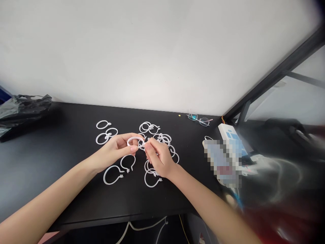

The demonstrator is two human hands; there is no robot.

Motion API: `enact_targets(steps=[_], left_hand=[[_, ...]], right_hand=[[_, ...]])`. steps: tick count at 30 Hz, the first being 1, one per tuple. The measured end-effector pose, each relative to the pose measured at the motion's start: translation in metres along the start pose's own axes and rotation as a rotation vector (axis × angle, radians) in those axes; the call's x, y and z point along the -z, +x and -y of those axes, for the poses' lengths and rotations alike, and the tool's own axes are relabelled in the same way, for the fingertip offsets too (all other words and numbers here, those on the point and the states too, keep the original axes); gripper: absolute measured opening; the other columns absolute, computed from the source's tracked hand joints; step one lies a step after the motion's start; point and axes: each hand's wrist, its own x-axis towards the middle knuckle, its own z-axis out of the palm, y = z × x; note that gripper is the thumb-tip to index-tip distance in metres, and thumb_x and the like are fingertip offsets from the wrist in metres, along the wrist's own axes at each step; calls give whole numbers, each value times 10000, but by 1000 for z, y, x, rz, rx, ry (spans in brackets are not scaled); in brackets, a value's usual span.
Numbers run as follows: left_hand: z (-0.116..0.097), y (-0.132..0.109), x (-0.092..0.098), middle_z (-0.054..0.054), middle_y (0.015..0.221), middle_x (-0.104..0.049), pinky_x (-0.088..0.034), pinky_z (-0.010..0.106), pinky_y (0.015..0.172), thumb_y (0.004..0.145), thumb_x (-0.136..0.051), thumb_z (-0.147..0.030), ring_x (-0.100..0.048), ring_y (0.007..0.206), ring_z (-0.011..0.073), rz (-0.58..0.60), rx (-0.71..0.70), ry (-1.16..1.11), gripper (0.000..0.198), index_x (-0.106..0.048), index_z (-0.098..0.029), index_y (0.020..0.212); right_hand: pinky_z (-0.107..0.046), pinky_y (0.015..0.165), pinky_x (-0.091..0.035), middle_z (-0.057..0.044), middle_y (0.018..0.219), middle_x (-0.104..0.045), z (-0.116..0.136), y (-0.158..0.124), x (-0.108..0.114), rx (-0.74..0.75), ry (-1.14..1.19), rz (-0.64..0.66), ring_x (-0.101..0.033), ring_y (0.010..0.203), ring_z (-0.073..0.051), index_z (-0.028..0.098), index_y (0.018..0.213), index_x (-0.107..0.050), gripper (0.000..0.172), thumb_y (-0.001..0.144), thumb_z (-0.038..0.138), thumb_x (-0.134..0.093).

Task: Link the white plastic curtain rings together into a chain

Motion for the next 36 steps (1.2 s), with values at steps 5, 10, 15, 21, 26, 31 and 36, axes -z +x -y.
enact_targets(steps=[5, 10, 15, 21, 26, 31, 36], left_hand=[[-1, 0, -1, -30, 685, -415, -501, 279, 655, 816, -634, -488, -459, 630, 119, -7, -13, 18, 408, -646, -189, 1094], [-1, 0, -3, -42, 676, -377, -509, 257, 639, 817, -646, -481, -416, 605, 101, -12, -56, -17, 370, -661, -198, 1054], [-1, 0, -2, -46, 673, -378, -505, 243, 635, 833, -640, -459, -446, 621, 105, -5, -61, -16, 356, -657, -207, 1084], [-1, -1, -1, -52, 633, -383, -509, 252, 628, 851, -608, -470, -454, 607, 111, 10, -54, 23, 379, -635, -197, 1114], [-2, -2, -1, -59, 612, -355, -511, 247, 620, 858, -606, -458, -451, 590, 105, 12, -64, 25, 380, -623, -187, 1124], [-1, -3, 0, -68, 606, -335, -505, 240, 604, 860, -611, -438, -417, 556, 90, 25, -62, 5, 364, -616, -202, 1137], [-3, -4, 1, -65, 621, -361, -494, 233, 611, 869, -611, -402, -427, 561, 87, 39, -83, -3, 324, -614, -221, 1139]], right_hand=[[-240, 505, -402, 53, 530, -435, 1, 0, 1, 15, -13, -1, -441, 476, -96, 222, 715, -376, 336, 1004, 384, -322], [-240, 501, -382, 49, 540, -437, 1, 1, 1, 22, -31, -1, -431, 474, -95, 221, 710, -375, 340, 1007, 378, -315], [-242, 504, -363, 48, 541, -430, 2, 1, 2, 34, -37, 14, -421, 474, -95, 220, 699, -369, 348, 1011, 359, -305], [-242, 510, -363, 47, 538, -424, 4, 0, 2, 29, -42, 24, -422, 476, -98, 219, 691, -376, 361, 1013, 360, -297], [-239, 513, -357, 46, 547, -416, 4, 0, 1, 43, -37, 30, -423, 483, -96, 214, 689, -374, 348, 1011, 328, -309], [-238, 528, -356, 41, 562, -423, 3, -1, 2, 59, -44, 40, -433, 501, -95, 207, 689, -385, 343, 1009, 311, -313], [-233, 523, -344, 40, 566, -425, 4, -1, 2, 64, -65, 45, -428, 495, -90, 204, 684, -380, 336, 1001, 296, -318]])
